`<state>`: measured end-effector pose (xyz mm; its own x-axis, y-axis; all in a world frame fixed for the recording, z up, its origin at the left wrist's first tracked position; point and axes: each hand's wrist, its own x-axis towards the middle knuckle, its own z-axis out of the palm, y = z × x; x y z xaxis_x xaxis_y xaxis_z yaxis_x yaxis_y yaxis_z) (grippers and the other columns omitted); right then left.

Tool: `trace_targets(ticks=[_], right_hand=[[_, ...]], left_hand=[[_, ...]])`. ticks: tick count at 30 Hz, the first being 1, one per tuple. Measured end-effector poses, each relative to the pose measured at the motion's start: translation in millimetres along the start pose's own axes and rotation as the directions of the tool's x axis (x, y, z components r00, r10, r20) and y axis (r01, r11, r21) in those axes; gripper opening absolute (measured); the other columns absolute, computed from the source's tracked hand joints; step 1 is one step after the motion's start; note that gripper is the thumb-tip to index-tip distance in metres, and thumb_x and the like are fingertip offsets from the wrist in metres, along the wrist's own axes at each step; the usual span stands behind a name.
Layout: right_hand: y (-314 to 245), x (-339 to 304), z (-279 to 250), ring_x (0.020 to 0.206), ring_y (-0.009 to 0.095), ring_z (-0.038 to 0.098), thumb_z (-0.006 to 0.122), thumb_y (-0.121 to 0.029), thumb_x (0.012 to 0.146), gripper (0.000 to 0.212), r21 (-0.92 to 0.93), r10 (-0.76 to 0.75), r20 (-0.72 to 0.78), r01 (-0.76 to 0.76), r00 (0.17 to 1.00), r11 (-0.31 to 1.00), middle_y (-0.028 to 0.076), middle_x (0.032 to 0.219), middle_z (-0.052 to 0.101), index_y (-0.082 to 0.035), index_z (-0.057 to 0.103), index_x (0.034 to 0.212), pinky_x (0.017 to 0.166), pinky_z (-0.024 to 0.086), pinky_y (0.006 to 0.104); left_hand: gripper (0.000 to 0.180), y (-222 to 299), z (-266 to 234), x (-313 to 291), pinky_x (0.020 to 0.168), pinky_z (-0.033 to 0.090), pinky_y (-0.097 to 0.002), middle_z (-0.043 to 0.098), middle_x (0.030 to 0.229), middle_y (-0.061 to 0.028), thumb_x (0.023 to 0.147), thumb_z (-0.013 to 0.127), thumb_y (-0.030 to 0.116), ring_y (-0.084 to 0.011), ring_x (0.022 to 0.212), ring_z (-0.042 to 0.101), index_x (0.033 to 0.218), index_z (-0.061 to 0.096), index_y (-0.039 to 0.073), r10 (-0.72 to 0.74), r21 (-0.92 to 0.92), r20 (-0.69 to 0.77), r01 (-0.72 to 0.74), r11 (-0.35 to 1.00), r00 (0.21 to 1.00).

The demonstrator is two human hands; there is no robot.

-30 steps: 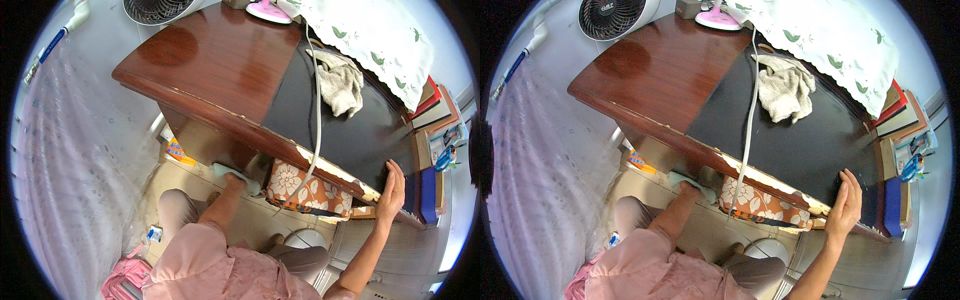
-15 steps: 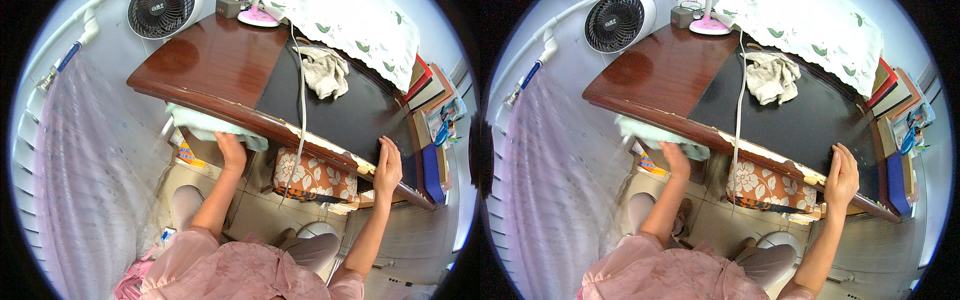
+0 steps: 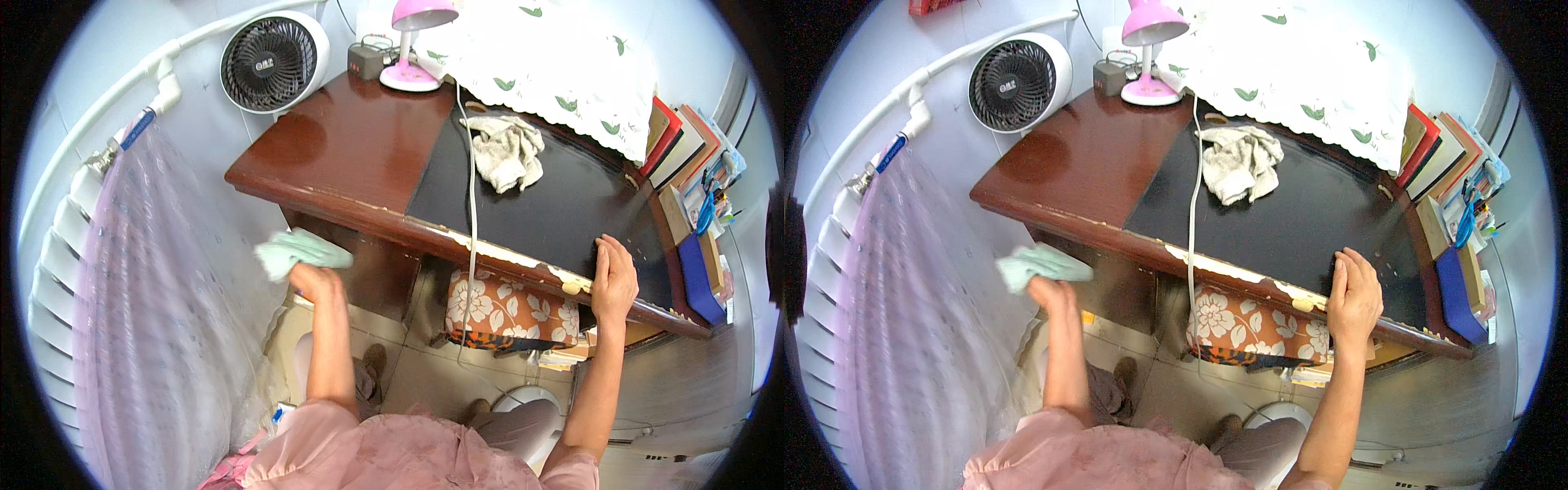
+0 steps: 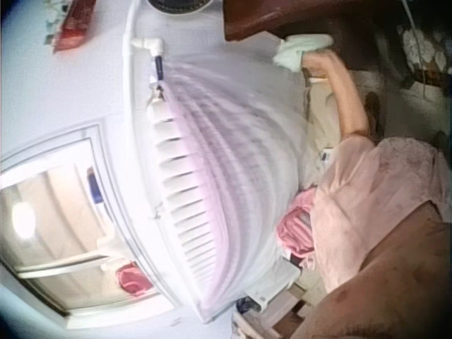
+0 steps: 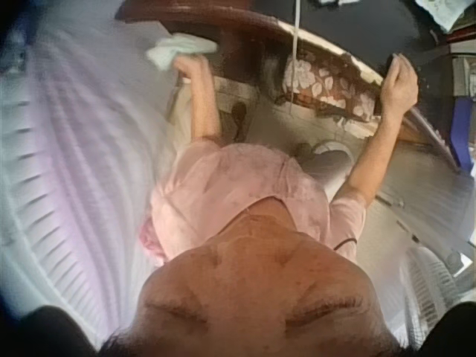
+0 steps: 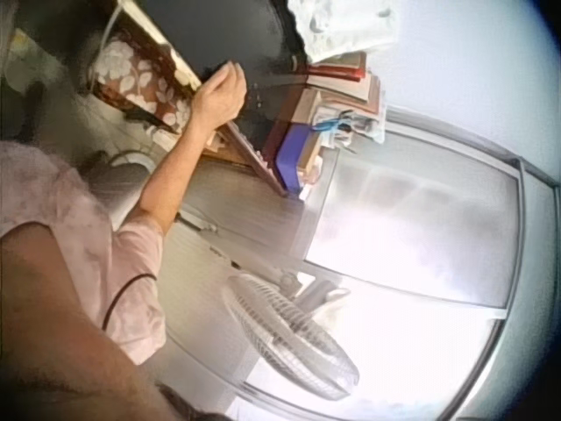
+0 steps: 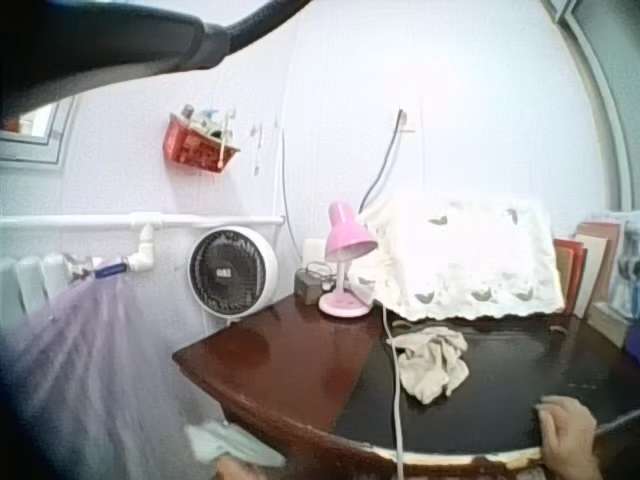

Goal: The person wipes the surface of a wooden desk with a cloth, then retrieves papers and notebooks from a drawer. They wipe each item individually with the cloth and place them back on the desk.

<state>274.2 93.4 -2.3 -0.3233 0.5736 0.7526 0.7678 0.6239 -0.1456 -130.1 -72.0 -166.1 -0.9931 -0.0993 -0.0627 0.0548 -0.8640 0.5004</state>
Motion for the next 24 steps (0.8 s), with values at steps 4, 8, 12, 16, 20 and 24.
trace_targets(ticks=[4, 8, 12, 16, 20, 24], right_hand=[[-5, 4, 3, 0.099, 0.028, 0.062, 0.050, -0.021, 0.095, 0.025, 0.048, -0.025, -0.027, 0.027, 0.999, 0.998, 0.011, 0.107, 0.066, -0.003, 0.068, 0.097, 0.086, 0.047, 0.0382], [-9, 4, 3, 0.098, 0.028, 0.062, 0.051, -0.019, 0.094, 0.023, 0.046, -0.039, -0.045, 0.041, 0.998, 0.998, 0.011, 0.106, 0.066, -0.003, 0.068, 0.096, 0.086, 0.047, 0.0381], [-4, 2, 0, 0.098, 0.028, 0.062, 0.054, -0.017, 0.092, 0.020, 0.031, -0.054, -0.080, 0.056, 0.995, 0.998, 0.010, 0.105, 0.066, -0.003, 0.068, 0.095, 0.086, 0.047, 0.0383], [-12, 4, 1, 0.098, 0.028, 0.062, 0.055, -0.017, 0.091, 0.019, 0.084, -0.023, -0.077, 0.030, 0.997, 0.996, 0.011, 0.103, 0.066, -0.003, 0.068, 0.094, 0.086, 0.047, 0.0386], [-14, 5, 3, 0.099, 0.029, 0.061, 0.055, -0.017, 0.091, 0.020, 0.085, -0.021, -0.088, 0.029, 0.996, 0.996, 0.012, 0.103, 0.066, -0.003, 0.068, 0.093, 0.088, 0.046, 0.0391], [-4, 2, 0, 0.099, 0.029, 0.061, 0.055, -0.017, 0.090, 0.019, 0.067, -0.016, -0.085, 0.022, 0.996, 0.997, 0.012, 0.103, 0.066, -0.003, 0.068, 0.093, 0.088, 0.046, 0.0392]], left_hand=[[0.032, 71, 44, 1, 0.095, 0.041, -0.0339, 0.054, 0.118, -0.0092, 0.098, 0.047, 0.024, -0.0229, 0.104, 0.052, 0.121, 0.051, 0.001, 0.515, 0.164, 0.537, -0.682, 0.713, 0.668], [0.039, 112, 130, -36, 0.106, 0.027, -0.0533, 0.051, 0.133, -0.0121, 0.092, 0.054, 0.037, -0.0373, 0.124, 0.042, 0.118, 0.061, 0.009, -0.130, 0.180, 0.975, -0.983, -0.021, 0.181], [0.057, 100, 176, -16, 0.109, 0.018, -0.0629, 0.037, 0.149, -0.0064, 0.091, 0.042, 0.058, -0.0380, 0.137, 0.029, 0.137, 0.049, 0.024, -0.635, 0.134, 0.717, -0.950, -0.280, 0.289], [0.072, 70, 218, 78, 0.110, 0.014, -0.0639, 0.020, 0.157, -0.0060, 0.089, 0.029, 0.068, -0.0397, 0.142, 0.018, 0.147, 0.031, 0.026, -0.572, 0.333, 0.506, -0.758, -0.561, 0.646], [0.072, 58, 228, 76, 0.111, 0.013, -0.0615, 0.020, 0.157, -0.0028, 0.089, 0.027, 0.069, -0.0356, 0.142, 0.019, 0.147, 0.031, 0.027, -0.679, 0.255, 0.512, -0.848, -0.465, 0.526], [0.066, 54, 206, -8, 0.113, 0.014, -0.0553, 0.024, 0.155, -0.0049, 0.092, 0.034, 0.063, -0.0343, 0.142, 0.020, 0.146, 0.034, 0.027, -0.827, -0.105, 0.548, -0.991, 0.083, -0.127]])
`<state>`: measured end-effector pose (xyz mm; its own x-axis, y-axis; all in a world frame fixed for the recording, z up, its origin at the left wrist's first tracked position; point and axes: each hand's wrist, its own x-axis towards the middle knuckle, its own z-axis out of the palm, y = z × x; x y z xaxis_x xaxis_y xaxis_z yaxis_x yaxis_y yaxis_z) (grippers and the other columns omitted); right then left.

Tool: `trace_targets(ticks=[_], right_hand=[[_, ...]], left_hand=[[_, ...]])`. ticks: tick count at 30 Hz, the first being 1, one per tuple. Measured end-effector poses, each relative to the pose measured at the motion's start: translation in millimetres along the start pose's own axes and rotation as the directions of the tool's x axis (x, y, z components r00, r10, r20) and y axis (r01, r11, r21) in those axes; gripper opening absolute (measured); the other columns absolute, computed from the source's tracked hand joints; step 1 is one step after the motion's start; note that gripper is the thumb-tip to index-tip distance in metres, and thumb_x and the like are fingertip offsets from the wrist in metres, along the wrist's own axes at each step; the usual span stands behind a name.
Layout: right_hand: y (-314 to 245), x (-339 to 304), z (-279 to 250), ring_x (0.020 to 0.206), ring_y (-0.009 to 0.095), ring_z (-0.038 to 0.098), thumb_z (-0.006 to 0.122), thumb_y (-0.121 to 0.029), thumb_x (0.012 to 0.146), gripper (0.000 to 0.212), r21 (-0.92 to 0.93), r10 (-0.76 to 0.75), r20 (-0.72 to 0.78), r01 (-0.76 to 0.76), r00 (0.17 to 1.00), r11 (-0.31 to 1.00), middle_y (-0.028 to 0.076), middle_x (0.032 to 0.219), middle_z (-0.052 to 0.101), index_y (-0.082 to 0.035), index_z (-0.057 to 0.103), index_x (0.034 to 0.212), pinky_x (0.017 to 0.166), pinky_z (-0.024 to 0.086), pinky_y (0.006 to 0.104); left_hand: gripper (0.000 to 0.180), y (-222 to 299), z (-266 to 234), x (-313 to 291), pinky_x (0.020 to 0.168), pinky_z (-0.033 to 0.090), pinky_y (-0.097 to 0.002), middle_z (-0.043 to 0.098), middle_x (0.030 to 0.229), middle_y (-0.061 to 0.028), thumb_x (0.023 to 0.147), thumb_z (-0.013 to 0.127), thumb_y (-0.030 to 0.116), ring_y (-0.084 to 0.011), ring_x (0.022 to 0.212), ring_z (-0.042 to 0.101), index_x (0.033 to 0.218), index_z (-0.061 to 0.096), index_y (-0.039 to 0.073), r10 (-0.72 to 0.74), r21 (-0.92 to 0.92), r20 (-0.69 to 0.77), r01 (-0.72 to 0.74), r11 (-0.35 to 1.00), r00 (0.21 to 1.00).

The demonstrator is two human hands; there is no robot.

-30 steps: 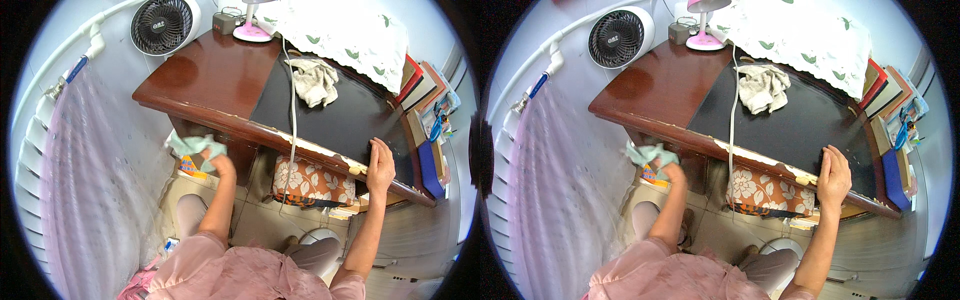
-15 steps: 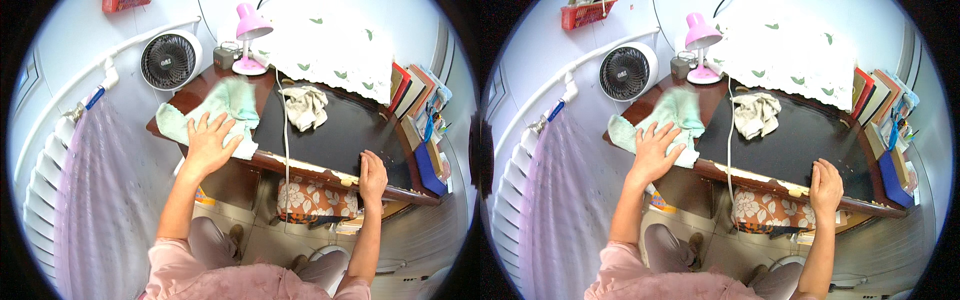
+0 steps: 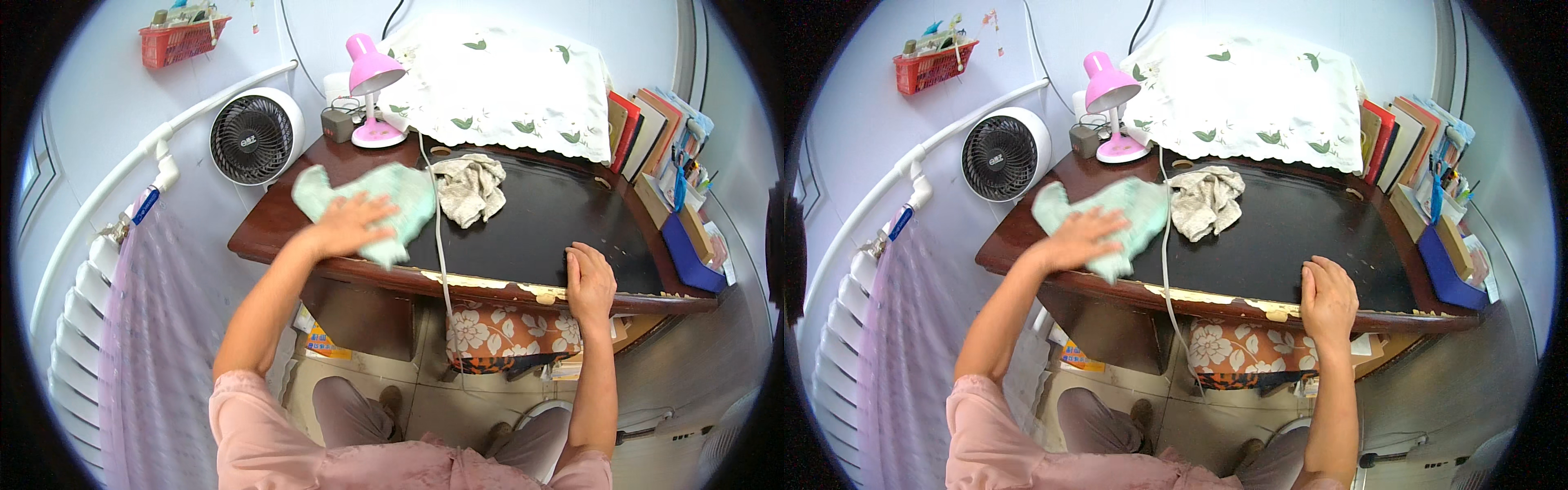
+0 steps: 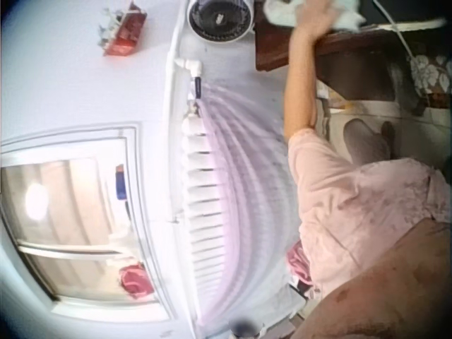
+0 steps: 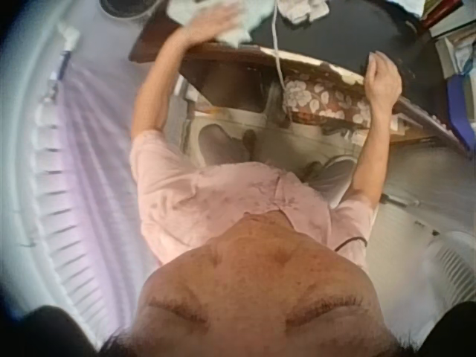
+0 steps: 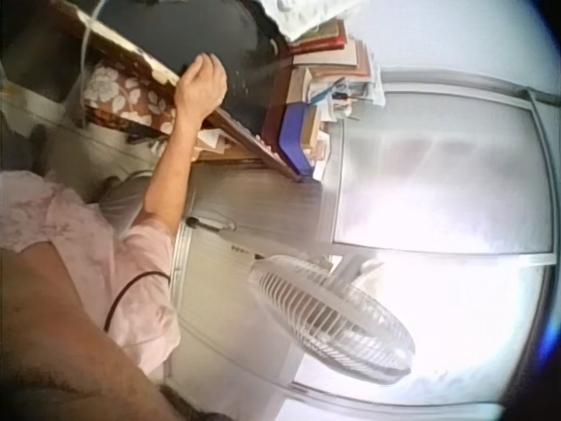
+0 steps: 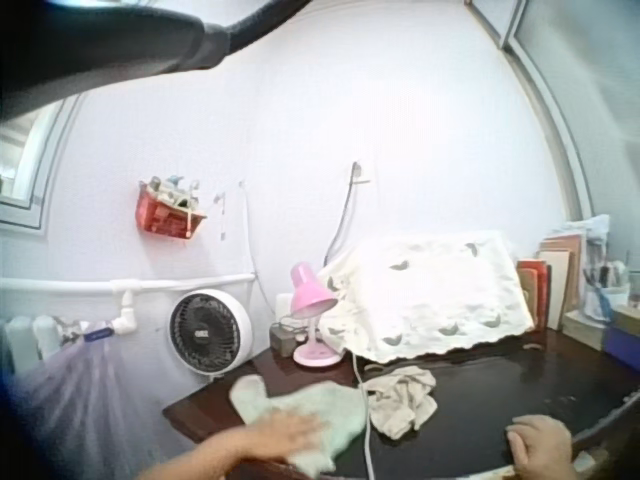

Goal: The person wipes the surface of a wooden desk with a cloth, then retrieves papers and notebooks from a drawer. They wipe each item individually with the cloth and place them back on the desk.

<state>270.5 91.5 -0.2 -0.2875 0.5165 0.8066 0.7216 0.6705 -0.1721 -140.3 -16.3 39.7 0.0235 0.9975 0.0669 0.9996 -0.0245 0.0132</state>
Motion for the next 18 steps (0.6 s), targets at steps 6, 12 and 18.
trace_targets(ticks=[6, 12, 18], right_hand=[[0, 1, 0, 0.094, 0.029, 0.063, 0.058, -0.017, 0.089, 0.017, 0.006, -0.057, -0.064, 0.058, 0.996, 0.998, 0.011, 0.098, 0.067, -0.003, 0.068, 0.090, 0.085, 0.048, 0.0396], [0, 1, 4, 0.093, 0.028, 0.063, 0.060, -0.016, 0.087, 0.015, 0.020, -0.047, -0.107, 0.049, 0.993, 0.999, 0.010, 0.097, 0.067, -0.005, 0.068, 0.088, 0.084, 0.048, 0.0394], [2, -2, 3, 0.094, 0.027, 0.063, 0.060, -0.018, 0.086, 0.016, 0.028, -0.045, -0.123, 0.049, 0.991, 0.998, 0.009, 0.096, 0.067, -0.005, 0.069, 0.087, 0.086, 0.048, 0.0392]], left_hand=[[0.065, -34, -6, -13, 0.111, 0.015, -0.0592, 0.027, 0.154, -0.0071, 0.091, 0.037, 0.064, -0.0329, 0.142, 0.023, 0.145, 0.037, 0.026, -0.394, 0.003, -0.045, 0.395, 0.919, 0.918], [0.052, -47, 7, -3, 0.102, 0.034, -0.0492, 0.056, 0.129, -0.0147, 0.092, 0.046, 0.046, -0.0314, 0.123, 0.048, 0.132, 0.052, 0.013, -0.428, -0.063, -0.299, 0.430, 0.900, 0.853], [0.035, 30, 1, -11, 0.081, 0.045, -0.0298, 0.065, 0.099, -0.0054, 0.095, 0.054, 0.030, -0.0151, 0.090, 0.058, 0.110, 0.064, 0.000, -0.449, -0.793, -0.331, 0.013, 0.609, 0.830]])
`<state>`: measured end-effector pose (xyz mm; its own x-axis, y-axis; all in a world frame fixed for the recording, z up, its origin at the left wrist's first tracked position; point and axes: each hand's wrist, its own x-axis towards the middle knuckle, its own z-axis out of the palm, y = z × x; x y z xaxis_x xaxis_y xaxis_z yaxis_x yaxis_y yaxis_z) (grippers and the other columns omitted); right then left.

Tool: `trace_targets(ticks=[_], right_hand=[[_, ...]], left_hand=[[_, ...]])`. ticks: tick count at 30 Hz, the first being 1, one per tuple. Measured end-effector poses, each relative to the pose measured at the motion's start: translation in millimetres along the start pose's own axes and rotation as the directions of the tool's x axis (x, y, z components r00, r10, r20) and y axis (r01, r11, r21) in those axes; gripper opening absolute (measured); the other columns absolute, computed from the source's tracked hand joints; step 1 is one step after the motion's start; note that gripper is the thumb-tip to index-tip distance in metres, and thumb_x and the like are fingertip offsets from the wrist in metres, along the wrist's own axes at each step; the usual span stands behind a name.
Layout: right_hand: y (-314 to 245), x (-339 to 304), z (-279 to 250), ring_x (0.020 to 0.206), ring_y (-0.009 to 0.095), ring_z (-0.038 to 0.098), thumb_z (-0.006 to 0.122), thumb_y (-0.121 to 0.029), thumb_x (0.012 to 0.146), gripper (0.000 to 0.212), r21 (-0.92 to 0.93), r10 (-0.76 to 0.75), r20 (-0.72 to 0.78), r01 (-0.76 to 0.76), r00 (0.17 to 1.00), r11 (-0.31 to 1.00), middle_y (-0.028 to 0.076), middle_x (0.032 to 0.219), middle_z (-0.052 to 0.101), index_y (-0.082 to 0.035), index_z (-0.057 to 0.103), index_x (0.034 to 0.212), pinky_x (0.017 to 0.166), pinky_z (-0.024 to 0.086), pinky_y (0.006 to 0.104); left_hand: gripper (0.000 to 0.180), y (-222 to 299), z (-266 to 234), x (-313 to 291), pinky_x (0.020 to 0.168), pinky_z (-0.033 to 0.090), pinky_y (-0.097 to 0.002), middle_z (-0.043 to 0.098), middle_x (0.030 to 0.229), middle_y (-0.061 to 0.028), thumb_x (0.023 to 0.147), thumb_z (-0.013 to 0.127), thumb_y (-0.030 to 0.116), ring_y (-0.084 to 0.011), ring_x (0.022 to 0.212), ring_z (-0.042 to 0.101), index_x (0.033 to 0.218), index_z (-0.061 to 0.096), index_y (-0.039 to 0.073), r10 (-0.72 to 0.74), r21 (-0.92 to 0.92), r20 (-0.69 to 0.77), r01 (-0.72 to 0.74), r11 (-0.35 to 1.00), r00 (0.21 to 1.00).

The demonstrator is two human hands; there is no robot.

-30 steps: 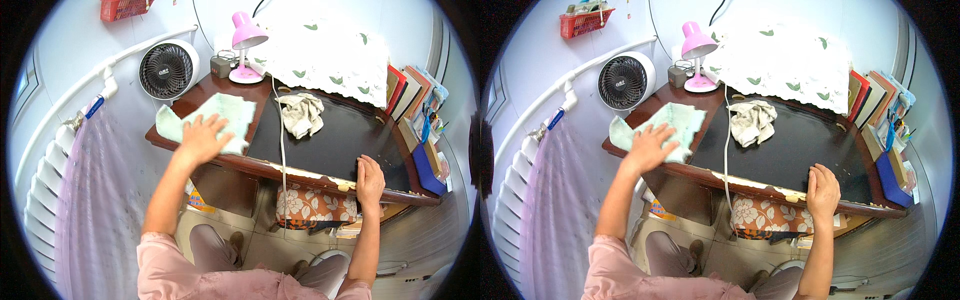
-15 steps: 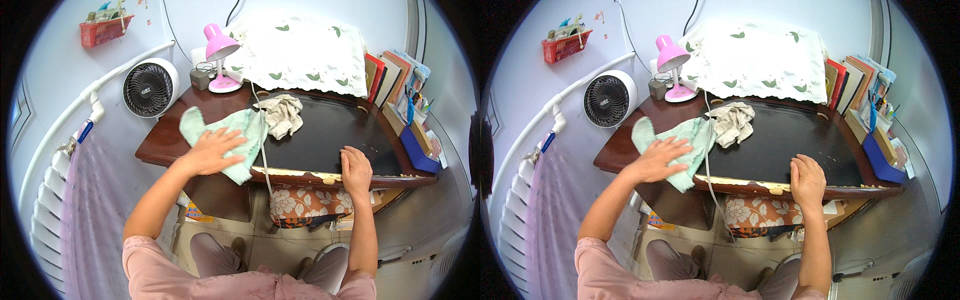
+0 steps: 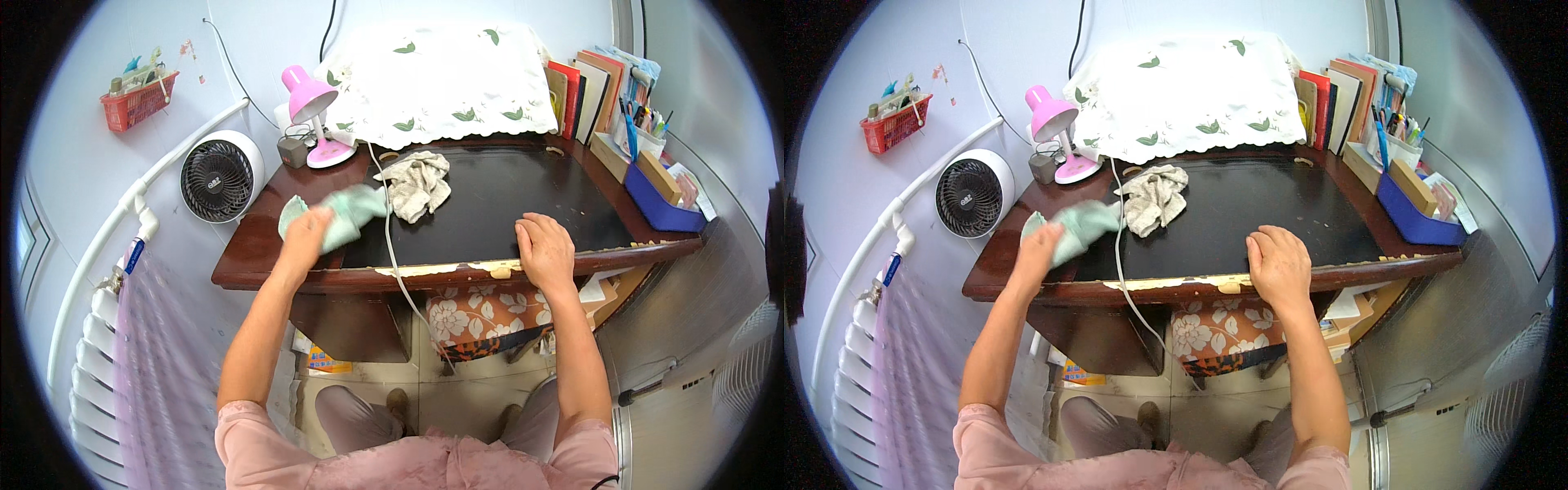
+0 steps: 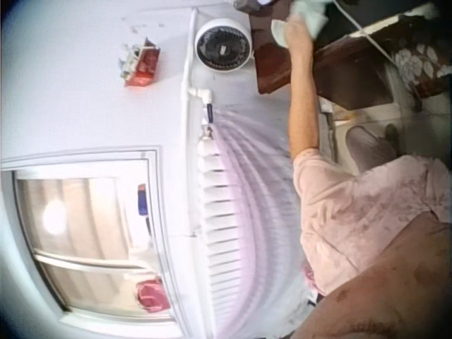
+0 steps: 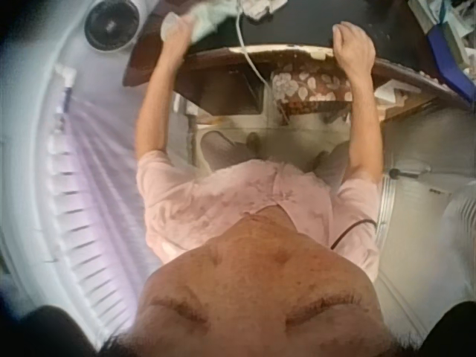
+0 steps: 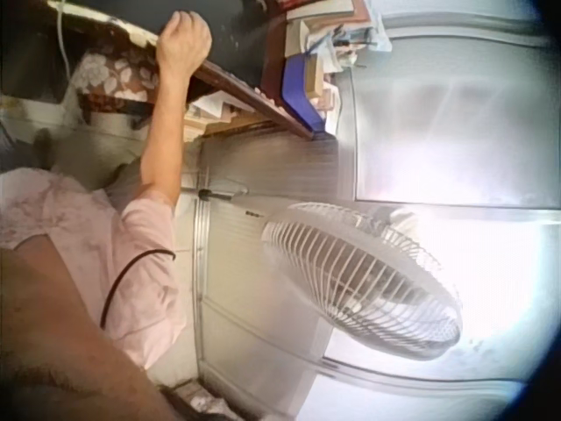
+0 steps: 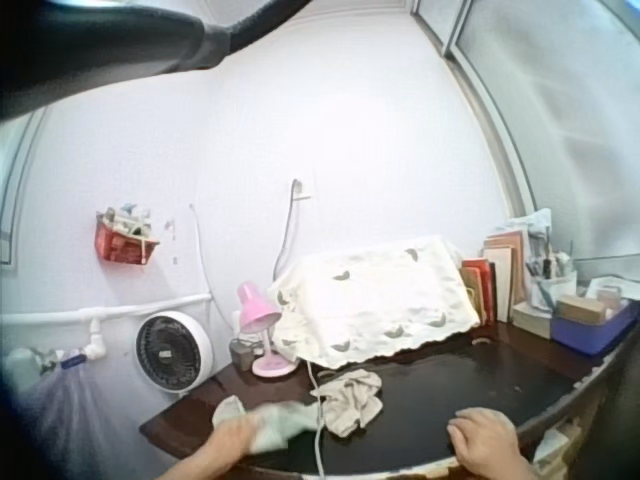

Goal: The person wipes the surface of a wooden desk with a cloth, then retrieves papers and notebooks from a drawer. They wipe each item individually with the cloth and place them back on the desk.

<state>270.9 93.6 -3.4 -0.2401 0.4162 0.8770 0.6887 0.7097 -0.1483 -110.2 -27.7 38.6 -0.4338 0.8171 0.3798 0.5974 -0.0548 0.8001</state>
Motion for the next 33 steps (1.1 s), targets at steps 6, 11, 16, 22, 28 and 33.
trace_targets(ticks=[6, 11, 16, 22, 28, 33], right_hand=[[6, -1, -2, 0.095, 0.027, 0.062, 0.060, -0.020, 0.087, 0.018, -0.018, 0.006, 0.003, -0.006, 1.000, 1.000, 0.010, 0.096, 0.067, -0.004, 0.068, 0.089, 0.086, 0.047, 0.0397], [14, -8, 7, 0.102, 0.035, 0.058, 0.053, -0.011, 0.089, 0.028, 0.027, 0.101, -0.030, -0.100, 0.994, 0.995, 0.019, 0.113, 0.060, 0.000, 0.055, 0.114, 0.090, 0.046, 0.0431], [7, 9, -14, 0.120, 0.037, 0.047, 0.051, -0.006, 0.085, 0.039, 0.334, 0.270, -0.174, -0.201, 0.947, 0.921, 0.022, 0.128, 0.050, 0.001, 0.051, 0.123, 0.103, 0.037, 0.0422], [-63, 19, -5, 0.141, 0.038, 0.022, 0.027, -0.062, 0.094, 0.067, 0.017, -0.014, 0.689, 0.003, 0.725, 1.000, 0.015, 0.152, 0.028, -0.022, 0.034, 0.147, 0.111, 0.012, 0.0624], [92, 39, -16, 0.140, 0.037, 0.024, 0.023, -0.056, 0.097, 0.060, -0.505, 0.531, 0.584, -0.236, 0.614, 0.830, 0.010, 0.152, 0.030, -0.020, 0.039, 0.143, 0.108, 0.018, 0.0657], [98, 57, -23, 0.141, 0.043, 0.018, 0.028, -0.060, 0.095, 0.065, -0.560, 0.692, 0.528, -0.410, 0.492, 0.720, 0.013, 0.153, 0.027, -0.020, 0.036, 0.145, 0.108, 0.013, 0.0683]], left_hand=[[0.038, 101, 64, -12, 0.084, 0.044, -0.0292, 0.064, 0.100, -0.0074, 0.100, 0.045, 0.032, -0.0133, 0.091, 0.055, 0.115, 0.060, 0.000, 0.276, -0.088, -0.018, -0.276, 0.957, 0.961], [0.045, 99, 148, -30, 0.110, 0.028, -0.0357, 0.047, 0.141, -0.0107, 0.101, 0.037, 0.037, -0.0255, 0.132, 0.041, 0.135, 0.051, 0.009, 0.502, 0.109, 0.660, -0.733, 0.672, 0.559], [0.049, 96, 141, 34, 0.104, 0.035, -0.0310, 0.060, 0.123, -0.0123, 0.101, 0.039, 0.037, -0.0192, 0.118, 0.052, 0.119, 0.061, -0.002, 0.355, -0.219, 0.383, -0.289, 0.932, 0.853], [0.071, 66, 143, 94, 0.105, 0.033, -0.0344, 0.058, 0.127, -0.0190, 0.096, 0.030, 0.057, -0.0285, 0.121, 0.052, 0.121, 0.061, -0.002, 0.092, 0.148, 0.470, -0.181, 0.972, 0.878], [0.095, 54, 82, 106, 0.104, 0.036, -0.0411, 0.055, 0.121, -0.0329, 0.087, 0.026, 0.073, -0.0399, 0.121, 0.050, 0.111, 0.062, -0.011, -0.136, 0.651, 0.333, -0.123, 0.749, 0.933], [0.089, 51, 56, 86, 0.094, 0.041, -0.0464, 0.063, 0.102, -0.0321, 0.089, 0.028, 0.070, -0.0423, 0.106, 0.057, 0.097, 0.066, -0.010, -0.098, 0.722, 0.329, -0.183, 0.667, 0.939]])
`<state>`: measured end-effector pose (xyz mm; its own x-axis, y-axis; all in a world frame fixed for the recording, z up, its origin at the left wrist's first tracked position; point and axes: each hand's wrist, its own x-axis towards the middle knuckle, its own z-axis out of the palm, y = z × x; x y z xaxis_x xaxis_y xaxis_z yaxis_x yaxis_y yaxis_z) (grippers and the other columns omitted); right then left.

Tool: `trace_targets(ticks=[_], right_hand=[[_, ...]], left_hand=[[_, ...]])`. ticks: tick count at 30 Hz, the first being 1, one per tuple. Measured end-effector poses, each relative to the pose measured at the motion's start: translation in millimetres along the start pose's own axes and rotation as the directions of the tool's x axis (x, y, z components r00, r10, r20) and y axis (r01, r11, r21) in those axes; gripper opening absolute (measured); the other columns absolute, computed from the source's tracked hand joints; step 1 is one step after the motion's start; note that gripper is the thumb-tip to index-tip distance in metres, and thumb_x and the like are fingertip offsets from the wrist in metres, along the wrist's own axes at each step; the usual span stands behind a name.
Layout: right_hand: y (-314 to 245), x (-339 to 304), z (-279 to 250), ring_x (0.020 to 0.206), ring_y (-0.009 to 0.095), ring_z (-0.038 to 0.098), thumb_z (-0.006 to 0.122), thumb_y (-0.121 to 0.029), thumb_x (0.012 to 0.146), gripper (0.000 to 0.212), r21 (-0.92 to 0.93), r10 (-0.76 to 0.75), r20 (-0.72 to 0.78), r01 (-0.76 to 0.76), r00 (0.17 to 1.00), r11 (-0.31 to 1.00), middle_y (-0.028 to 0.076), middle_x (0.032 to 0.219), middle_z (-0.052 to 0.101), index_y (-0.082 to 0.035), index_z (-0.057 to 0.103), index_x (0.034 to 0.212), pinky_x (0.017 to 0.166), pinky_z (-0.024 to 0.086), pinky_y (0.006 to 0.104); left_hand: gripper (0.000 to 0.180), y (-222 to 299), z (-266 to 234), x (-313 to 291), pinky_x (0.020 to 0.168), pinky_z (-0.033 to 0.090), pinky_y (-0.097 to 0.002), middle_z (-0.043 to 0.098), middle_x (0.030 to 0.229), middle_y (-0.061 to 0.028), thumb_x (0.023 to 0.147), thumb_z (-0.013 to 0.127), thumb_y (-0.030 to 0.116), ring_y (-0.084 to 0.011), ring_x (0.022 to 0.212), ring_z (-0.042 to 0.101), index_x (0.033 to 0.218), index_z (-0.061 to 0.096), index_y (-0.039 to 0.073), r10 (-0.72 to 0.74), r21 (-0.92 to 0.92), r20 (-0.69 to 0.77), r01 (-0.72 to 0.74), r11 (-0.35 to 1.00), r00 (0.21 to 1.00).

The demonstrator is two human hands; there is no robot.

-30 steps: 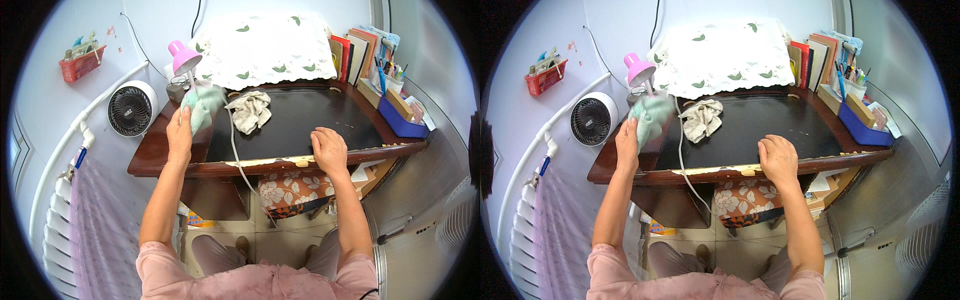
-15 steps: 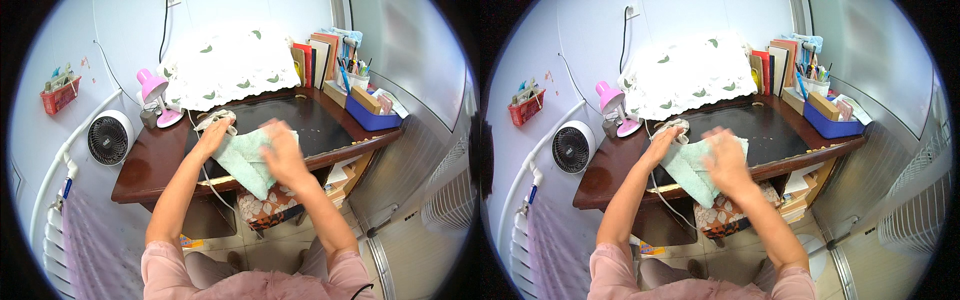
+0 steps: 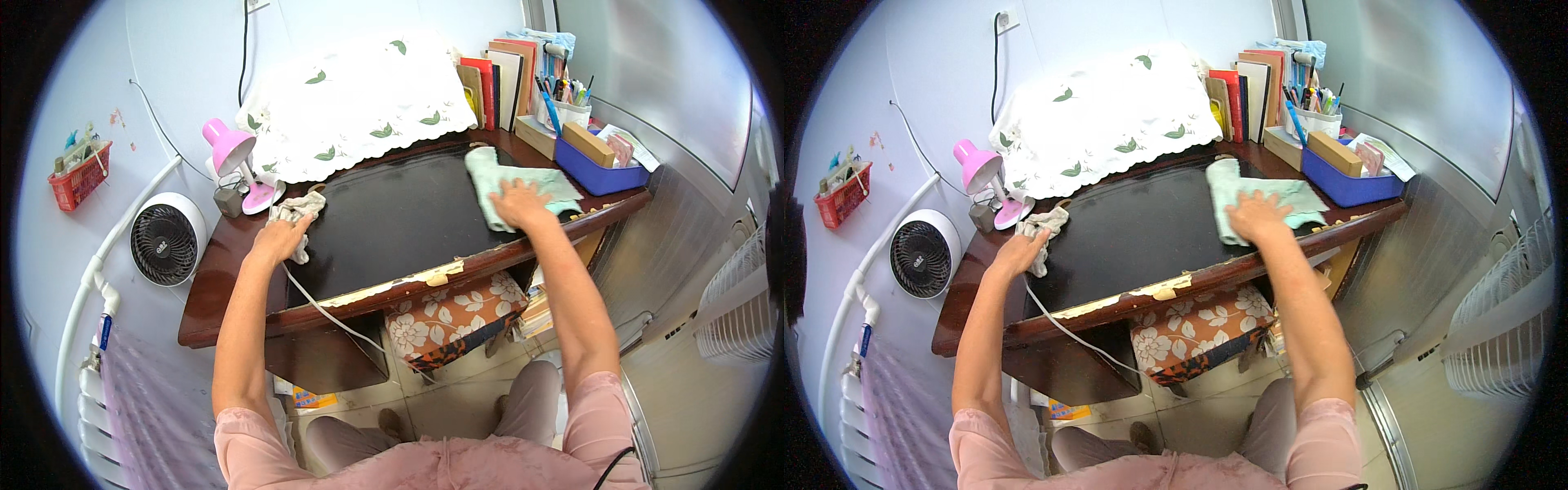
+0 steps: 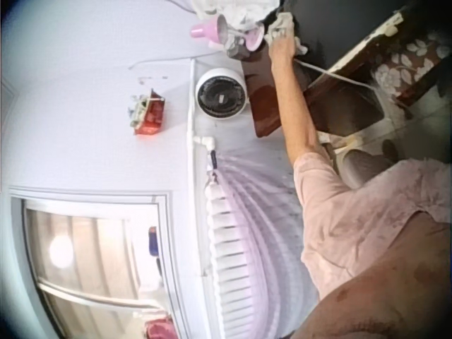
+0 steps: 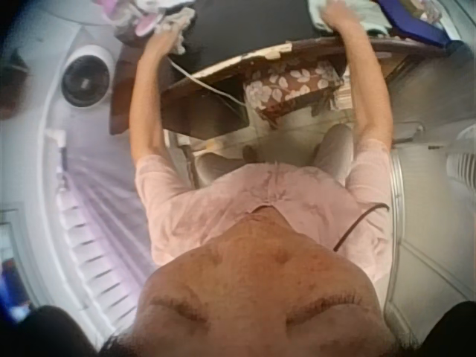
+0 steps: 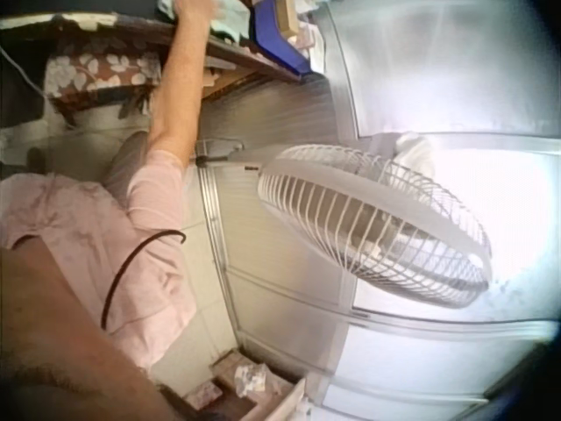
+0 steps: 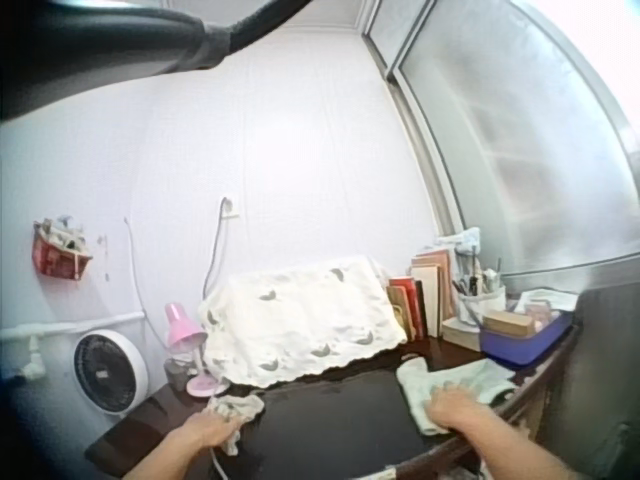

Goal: The person wipes the surface of a wooden desk with a cloth, then retrieves papers and notebooks from a drawer. They wipe each item individually with the cloth and place them back on the desk.

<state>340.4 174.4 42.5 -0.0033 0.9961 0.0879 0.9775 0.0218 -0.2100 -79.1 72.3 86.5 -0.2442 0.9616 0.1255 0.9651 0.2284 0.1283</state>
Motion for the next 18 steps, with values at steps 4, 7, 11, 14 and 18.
trace_targets(ticks=[4, 7, 11, 14, 18], right_hand=[[-104, -40, 18, 0.142, 0.043, 0.010, 0.022, -0.071, 0.090, 0.073, 0.011, -0.444, 0.135, 0.447, 0.886, 0.895, 0.014, 0.155, 0.020, -0.025, 0.033, 0.147, 0.107, 0.006, 0.0709], [-143, -89, 37, 0.140, 0.045, 0.017, 0.021, -0.062, 0.095, 0.067, 0.035, -0.733, 0.076, 0.733, 0.676, 0.679, 0.014, 0.153, 0.026, -0.021, 0.034, 0.146, 0.107, 0.010, 0.0695], [-103, -69, 30, 0.139, 0.041, 0.024, 0.024, -0.050, 0.098, 0.058, 0.012, -0.666, 0.034, 0.666, 0.745, 0.746, 0.015, 0.151, 0.030, -0.019, 0.033, 0.147, 0.110, 0.017, 0.0626], [-18, -25, 23, 0.138, 0.040, 0.026, 0.027, -0.046, 0.098, 0.056, -0.033, -0.288, -0.063, 0.286, 0.956, 0.958, 0.015, 0.150, 0.032, -0.020, 0.031, 0.148, 0.111, 0.016, 0.0617], [54, -22, -1, 0.134, 0.041, 0.032, 0.037, -0.026, 0.093, 0.055, 0.049, 0.017, -0.161, -0.010, 0.987, 0.999, 0.015, 0.146, 0.038, -0.029, 0.029, 0.147, 0.108, 0.017, 0.0646]], left_hand=[[0.061, 21, 14, -29, 0.099, 0.033, -0.0540, 0.065, 0.108, -0.0209, 0.098, 0.031, 0.049, -0.0343, 0.110, 0.056, 0.099, 0.070, 0.002, 0.151, 0.176, -0.198, -0.117, 0.977, 0.969], [0.043, 44, 37, -62, 0.106, 0.026, -0.0526, 0.058, 0.122, -0.0184, 0.098, 0.040, 0.036, -0.0342, 0.123, 0.046, 0.109, 0.064, 0.002, 0.308, 0.039, -0.412, -0.321, 0.946, 0.858], [0.040, 56, 48, -93, 0.110, 0.021, -0.0517, 0.051, 0.131, -0.0207, 0.097, 0.047, 0.029, -0.0393, 0.128, 0.040, 0.121, 0.054, -0.002, 0.387, 0.044, -0.556, -0.439, 0.898, 0.736], [0.045, 77, 55, -98, 0.110, 0.020, -0.0526, 0.048, 0.134, -0.0205, 0.095, 0.049, 0.032, -0.0392, 0.129, 0.038, 0.123, 0.053, -0.002, 0.421, 0.058, -0.530, -0.464, 0.884, 0.736], [0.052, 106, 66, -94, 0.110, 0.019, -0.0574, 0.042, 0.141, -0.0193, 0.097, 0.041, 0.042, -0.0368, 0.135, 0.031, 0.131, 0.049, 0.003, 0.406, 0.106, -0.371, -0.396, 0.912, 0.835]])
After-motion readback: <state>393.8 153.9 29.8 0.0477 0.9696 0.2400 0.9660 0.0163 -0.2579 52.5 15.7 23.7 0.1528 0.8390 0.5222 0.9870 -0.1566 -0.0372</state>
